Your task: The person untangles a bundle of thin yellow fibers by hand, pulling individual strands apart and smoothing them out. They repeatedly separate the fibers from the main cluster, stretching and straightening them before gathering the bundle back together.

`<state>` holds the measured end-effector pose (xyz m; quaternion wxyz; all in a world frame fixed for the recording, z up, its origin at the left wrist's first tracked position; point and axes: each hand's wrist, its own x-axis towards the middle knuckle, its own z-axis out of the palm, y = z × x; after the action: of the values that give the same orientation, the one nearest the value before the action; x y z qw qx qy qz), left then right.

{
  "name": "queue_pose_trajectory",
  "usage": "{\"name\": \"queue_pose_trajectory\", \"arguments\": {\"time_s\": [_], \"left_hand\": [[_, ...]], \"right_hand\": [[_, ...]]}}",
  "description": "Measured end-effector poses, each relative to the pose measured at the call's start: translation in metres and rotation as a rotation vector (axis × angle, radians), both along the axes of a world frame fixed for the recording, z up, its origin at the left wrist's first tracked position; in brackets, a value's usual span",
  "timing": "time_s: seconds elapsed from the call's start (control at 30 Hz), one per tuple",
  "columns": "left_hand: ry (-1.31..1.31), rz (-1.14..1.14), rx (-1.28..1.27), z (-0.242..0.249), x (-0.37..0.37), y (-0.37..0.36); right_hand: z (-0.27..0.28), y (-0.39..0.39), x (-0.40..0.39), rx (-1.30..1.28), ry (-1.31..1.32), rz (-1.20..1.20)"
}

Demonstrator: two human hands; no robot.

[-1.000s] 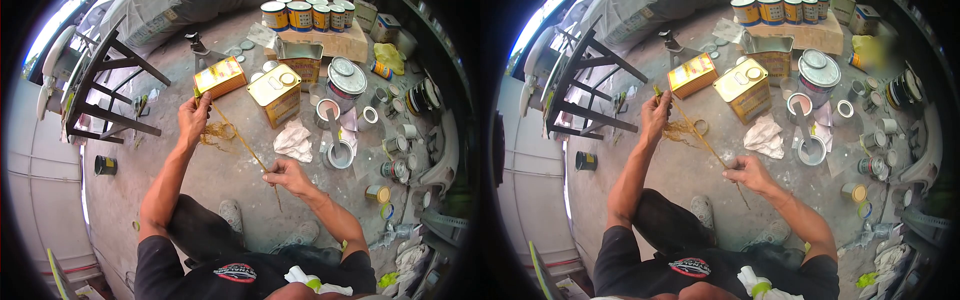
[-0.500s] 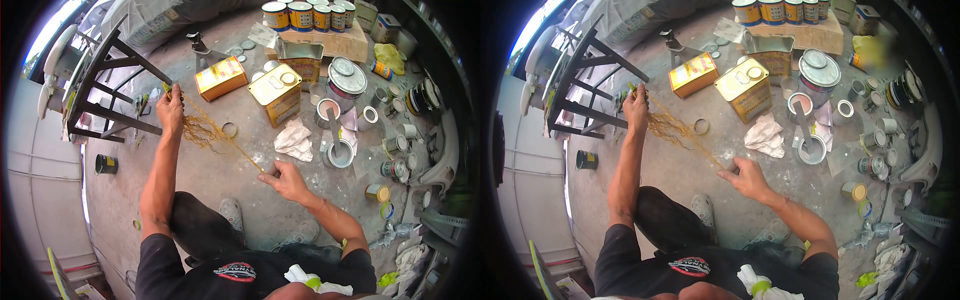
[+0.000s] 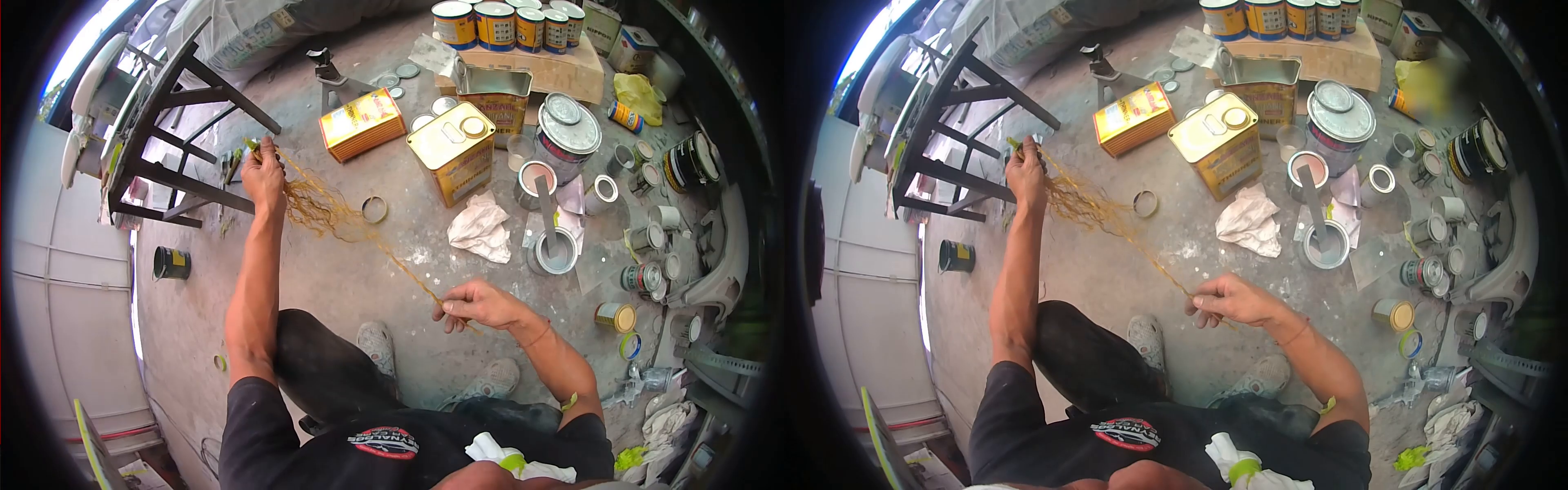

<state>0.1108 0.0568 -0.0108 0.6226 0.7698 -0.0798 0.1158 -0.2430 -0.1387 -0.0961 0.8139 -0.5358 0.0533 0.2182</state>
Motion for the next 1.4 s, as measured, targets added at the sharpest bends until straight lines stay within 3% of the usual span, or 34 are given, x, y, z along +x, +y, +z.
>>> {"name": "queue_pose_trajectory", "arguments": {"time_s": [0.17,0.27,0.37,0.43,0.47,0.53,0.63,0.77,0.83,0.93,1.07,1.17,1.4], "left_hand": [[-0.002,0.024,0.016,0.000,-0.002,0.004],[-0.033,-0.012,-0.040,-0.004,0.007,0.008],[-0.050,0.036,0.029,-0.004,0.006,0.007],[0.014,-0.020,-0.060,-0.004,0.005,0.007],[0.014,-0.022,-0.060,-0.005,0.004,0.006],[0.117,-0.041,-0.120,-0.006,0.002,0.002],[0.111,-0.075,-0.105,-0.011,0.005,0.002],[0.072,0.029,-0.042,-0.021,0.015,0.008],[0.095,0.047,-0.017,-0.017,0.012,0.007],[0.108,0.046,-0.055,-0.013,0.010,0.004],[0.096,0.026,-0.131,-0.015,0.017,0.013],[0.138,0.028,-0.128,-0.018,0.017,0.015],[0.286,-0.075,-0.240,-0.016,0.016,0.016]], "right_hand": [[-0.010,0.002,-0.001,-0.066,-0.059,-0.031],[-0.017,0.008,-0.001,-0.030,-0.070,-0.172],[-0.022,0.011,0.000,-0.184,-0.121,-0.247],[-0.020,0.015,0.000,-0.558,-0.088,-0.383],[-0.021,0.016,0.000,-0.558,-0.087,-0.385],[-0.023,0.020,0.002,-0.738,-0.078,-0.630],[-0.009,0.016,-0.001,-0.779,-0.073,-0.501],[-0.006,0.011,-0.002,-0.601,0.017,-0.432],[-0.037,0.006,-0.002,-0.387,0.087,-0.387],[-0.036,-0.002,-0.002,-0.133,0.172,-0.337],[-0.033,-0.003,-0.013,-0.127,0.204,-0.391],[-0.041,-0.002,-0.011,-0.007,0.132,-0.704],[-0.047,-0.009,-0.015,-0.234,-0.003,-0.706]]}}
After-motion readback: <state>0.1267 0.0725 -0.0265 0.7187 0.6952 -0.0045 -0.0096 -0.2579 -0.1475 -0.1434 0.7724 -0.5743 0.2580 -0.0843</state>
